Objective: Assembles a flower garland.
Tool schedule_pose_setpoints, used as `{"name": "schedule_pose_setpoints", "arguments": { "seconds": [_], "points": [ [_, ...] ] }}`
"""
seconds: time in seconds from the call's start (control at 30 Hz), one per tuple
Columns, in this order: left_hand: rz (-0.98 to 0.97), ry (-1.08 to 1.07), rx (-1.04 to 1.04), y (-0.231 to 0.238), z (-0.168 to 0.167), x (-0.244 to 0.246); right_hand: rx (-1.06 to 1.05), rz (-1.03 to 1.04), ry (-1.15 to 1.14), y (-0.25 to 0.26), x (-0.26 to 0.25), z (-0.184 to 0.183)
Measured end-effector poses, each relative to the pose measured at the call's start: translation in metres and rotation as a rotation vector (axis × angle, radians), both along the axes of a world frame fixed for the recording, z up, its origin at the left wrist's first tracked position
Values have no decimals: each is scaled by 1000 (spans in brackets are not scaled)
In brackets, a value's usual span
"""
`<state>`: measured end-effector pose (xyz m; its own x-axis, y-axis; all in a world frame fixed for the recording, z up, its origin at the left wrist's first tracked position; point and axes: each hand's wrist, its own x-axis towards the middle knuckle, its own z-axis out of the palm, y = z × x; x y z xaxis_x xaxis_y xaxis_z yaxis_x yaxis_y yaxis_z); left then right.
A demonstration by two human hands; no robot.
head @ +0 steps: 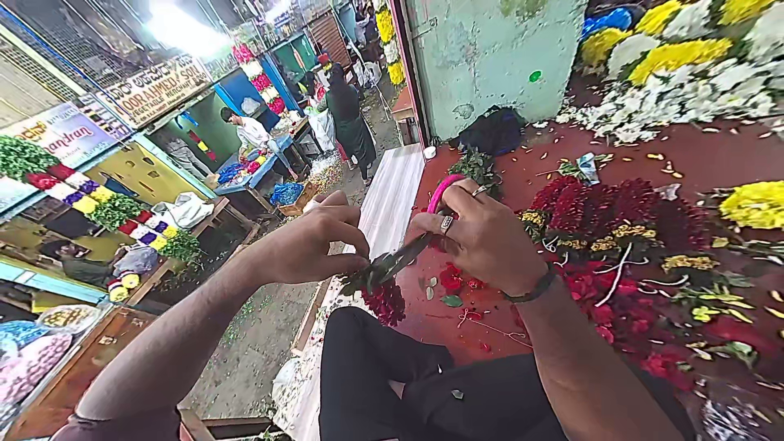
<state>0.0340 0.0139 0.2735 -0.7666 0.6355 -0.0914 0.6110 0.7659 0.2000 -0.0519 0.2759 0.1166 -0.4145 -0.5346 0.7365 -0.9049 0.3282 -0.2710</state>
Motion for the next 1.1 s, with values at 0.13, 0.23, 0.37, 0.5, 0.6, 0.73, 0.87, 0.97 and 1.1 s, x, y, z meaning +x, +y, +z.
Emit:
{"name": "schedule_pose_setpoints", "arguments": {
  "seconds": [0.13,0.23,0.37,0.5,0.6,0.73,0.87,0.97,1.1],
  "points": [
    [20,-60,-1,-5,2,-3,29,9,-71,3,-4,-2],
    [43,-85,3,-6,0,-5,51,38,-49,3,-3,-1],
    [38,-90,6,-2,0,-5,100,66,-60,-1,-1,-2],
    [28,-83,-8,3,-2,-6,124,96,-42,-4,2,-1],
    [39,-71,-23,5,-4,-7,108,77,12,-5,3,1],
    [62,-106,-31,6,-5,-9,23,40,40,-6,0,-5],
    [105,-162,-26,-1,-6,-13,-46,14,-26,-4,-7,-12],
    [119,-161,-11,-7,-5,-14,-67,10,-184,0,-14,-18],
    [162,-157,5,-14,-7,-10,246,-132,-571,4,-29,-34]
  ]
}}
